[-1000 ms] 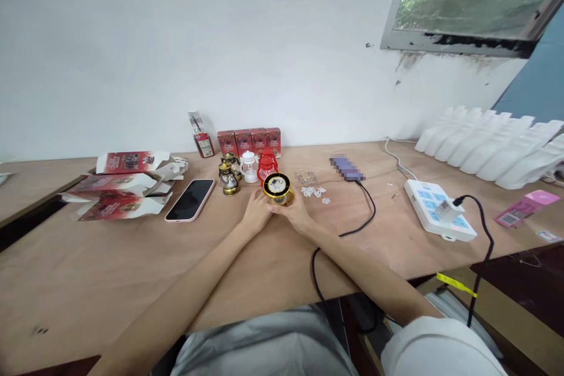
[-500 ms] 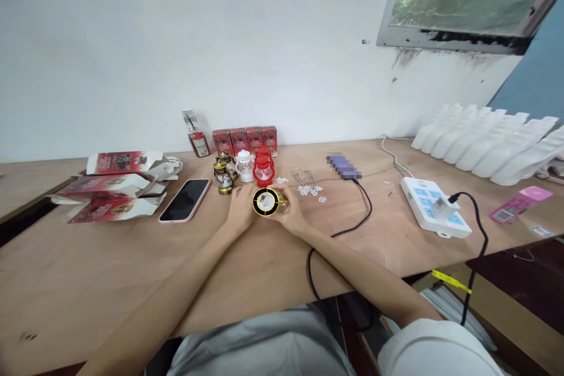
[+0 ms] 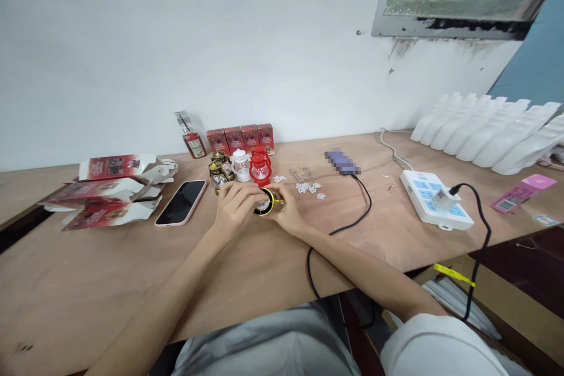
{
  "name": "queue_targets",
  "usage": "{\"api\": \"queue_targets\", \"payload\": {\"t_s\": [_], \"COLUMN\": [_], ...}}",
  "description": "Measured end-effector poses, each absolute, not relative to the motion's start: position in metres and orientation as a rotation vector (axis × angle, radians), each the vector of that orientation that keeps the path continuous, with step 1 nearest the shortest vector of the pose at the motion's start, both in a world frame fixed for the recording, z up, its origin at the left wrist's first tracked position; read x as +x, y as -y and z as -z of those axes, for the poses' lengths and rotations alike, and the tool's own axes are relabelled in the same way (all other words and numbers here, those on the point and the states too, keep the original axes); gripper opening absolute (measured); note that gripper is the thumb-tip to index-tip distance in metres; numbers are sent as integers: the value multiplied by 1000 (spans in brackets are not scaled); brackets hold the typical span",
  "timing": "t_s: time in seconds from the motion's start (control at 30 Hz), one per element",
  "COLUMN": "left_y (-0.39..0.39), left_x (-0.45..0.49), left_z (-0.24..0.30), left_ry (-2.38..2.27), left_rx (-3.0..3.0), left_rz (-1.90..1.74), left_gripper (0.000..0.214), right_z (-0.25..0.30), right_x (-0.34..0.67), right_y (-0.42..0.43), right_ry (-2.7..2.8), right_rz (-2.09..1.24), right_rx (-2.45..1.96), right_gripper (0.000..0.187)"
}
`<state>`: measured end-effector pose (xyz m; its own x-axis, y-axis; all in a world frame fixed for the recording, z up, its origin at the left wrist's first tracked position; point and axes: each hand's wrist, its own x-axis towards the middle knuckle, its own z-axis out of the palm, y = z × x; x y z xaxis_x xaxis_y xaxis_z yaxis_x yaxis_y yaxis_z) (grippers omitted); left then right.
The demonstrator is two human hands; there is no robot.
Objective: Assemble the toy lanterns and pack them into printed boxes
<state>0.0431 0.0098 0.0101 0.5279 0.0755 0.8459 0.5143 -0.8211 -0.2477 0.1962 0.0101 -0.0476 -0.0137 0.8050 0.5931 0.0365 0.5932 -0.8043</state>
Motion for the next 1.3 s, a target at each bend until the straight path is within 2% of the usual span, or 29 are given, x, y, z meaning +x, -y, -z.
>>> {"api": "queue_targets", "payload": {"t_s": [0.63, 0.87, 1.1, 1.3], "left_y": [-17, -32, -57, -62], "left_x": [39, 35, 33, 43], "left_z": [-6, 12, 52, 56], "left_ry": [530, 929, 1270, 1222], "left_rx": [-2319, -2348, -2631, -2664], "left_rz": [1305, 1572, 948, 792], "left_gripper": [13, 16, 16, 19], "right_z": [51, 48, 55, 56], "right_x": [198, 202, 211, 210], "right_y": [-15, -20, -34, -34], "right_ry": [1439, 1319, 1175, 1225], "right_rz": [-799, -757, -712, -730], "right_rx": [-765, -872, -956, -939], "right_gripper": [57, 54, 55, 53]}}
